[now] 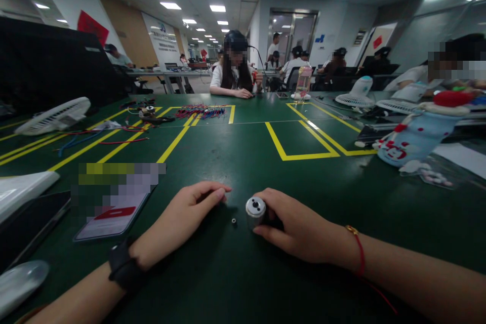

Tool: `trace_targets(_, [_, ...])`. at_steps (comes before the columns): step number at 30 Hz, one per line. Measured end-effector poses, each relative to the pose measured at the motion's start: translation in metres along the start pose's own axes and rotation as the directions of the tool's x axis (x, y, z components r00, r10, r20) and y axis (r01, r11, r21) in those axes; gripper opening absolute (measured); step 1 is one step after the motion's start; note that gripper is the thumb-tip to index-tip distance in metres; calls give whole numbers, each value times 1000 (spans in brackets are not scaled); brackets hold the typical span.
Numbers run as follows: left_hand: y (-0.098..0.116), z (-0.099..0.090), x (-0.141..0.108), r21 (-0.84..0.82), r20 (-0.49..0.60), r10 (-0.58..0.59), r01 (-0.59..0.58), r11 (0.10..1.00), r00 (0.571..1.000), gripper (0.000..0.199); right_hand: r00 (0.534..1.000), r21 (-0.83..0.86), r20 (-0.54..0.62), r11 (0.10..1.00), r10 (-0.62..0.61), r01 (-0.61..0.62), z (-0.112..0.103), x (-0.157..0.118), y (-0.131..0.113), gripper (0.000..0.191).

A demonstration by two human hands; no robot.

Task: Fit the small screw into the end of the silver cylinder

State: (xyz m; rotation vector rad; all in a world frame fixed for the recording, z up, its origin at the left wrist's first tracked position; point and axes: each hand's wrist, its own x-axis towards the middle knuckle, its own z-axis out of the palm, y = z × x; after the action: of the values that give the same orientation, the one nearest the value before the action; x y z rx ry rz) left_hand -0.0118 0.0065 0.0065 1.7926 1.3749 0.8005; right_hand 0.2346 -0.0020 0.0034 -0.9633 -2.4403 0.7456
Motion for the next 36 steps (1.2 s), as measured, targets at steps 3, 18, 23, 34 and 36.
trace_targets(3, [-5, 2, 1, -210, -108, -95, 71, 975, 990, 26, 1000, 1, 10, 1000, 2, -2, -1, 0, 0, 27])
trace_targets(18, [-5, 3, 1, -154, -24, -50, 46, 987, 998, 18, 999, 15, 23, 1000, 25, -26, -2, 0, -1, 27])
trace_targets(23, [0, 2, -6, 155, 169, 123, -150, 977, 978, 10, 1000, 3, 13, 1000, 1, -1, 1, 0, 1, 26])
trace_targets(34, [4, 6, -5, 205, 249, 227, -280, 938, 942, 4, 1000, -10, 9, 1000, 0, 0, 1, 0, 1, 29])
trace_targets(36, [5, 5, -5, 178, 220, 219, -259, 949, 951, 7, 1000, -17, 13, 1000, -1, 2, 1, 1, 1, 28])
